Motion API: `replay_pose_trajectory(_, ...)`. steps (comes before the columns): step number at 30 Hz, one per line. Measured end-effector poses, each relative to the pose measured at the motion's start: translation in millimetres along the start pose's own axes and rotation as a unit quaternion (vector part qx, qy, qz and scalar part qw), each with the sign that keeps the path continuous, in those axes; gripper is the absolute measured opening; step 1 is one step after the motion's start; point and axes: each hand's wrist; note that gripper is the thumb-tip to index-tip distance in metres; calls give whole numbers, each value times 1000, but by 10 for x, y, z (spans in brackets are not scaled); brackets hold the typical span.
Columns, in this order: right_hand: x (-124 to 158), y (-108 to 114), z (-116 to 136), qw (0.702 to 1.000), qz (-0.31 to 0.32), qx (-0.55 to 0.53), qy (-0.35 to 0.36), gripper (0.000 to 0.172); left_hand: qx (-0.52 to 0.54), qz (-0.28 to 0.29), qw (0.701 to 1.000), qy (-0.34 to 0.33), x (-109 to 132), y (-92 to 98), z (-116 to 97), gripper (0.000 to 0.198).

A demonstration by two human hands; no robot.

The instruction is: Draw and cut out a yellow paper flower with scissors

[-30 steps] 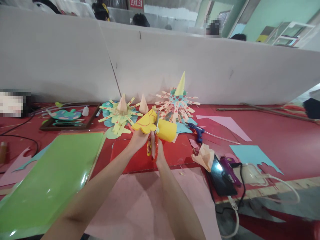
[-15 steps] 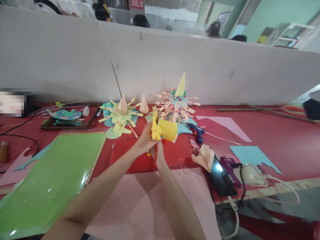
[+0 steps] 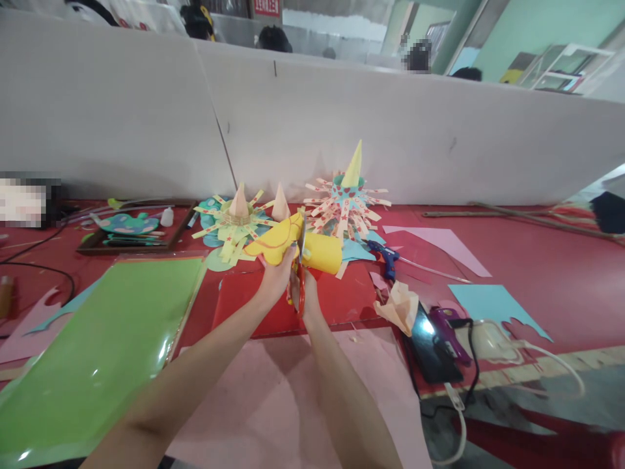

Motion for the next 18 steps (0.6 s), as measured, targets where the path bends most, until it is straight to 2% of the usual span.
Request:
replay_pose_trajectory(4,31,-15,7,999,-16,35,-2,36,38,-95,995,-9,-65,60,-55,28)
replay_pose_trajectory(7,76,-48,72,998,-22,61,-3,36,56,-142,988,-26,-82,93,-95,22)
replay_pose_trajectory(11,113,-59,123,997,-21,79,-5,37,77,-161,983,-34,-80,119,-136,20)
replay_pose_trajectory(18,125,-75,154,999,14,41,14,39,87,-191,977,-44,-107,149,-190,19)
Point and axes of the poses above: each hand's wrist, its own x-axis away from the middle knuckle, its own y-axis out of the back of the hand, z = x × y, and after that the axes turned 4 degrees about -y, right-handed
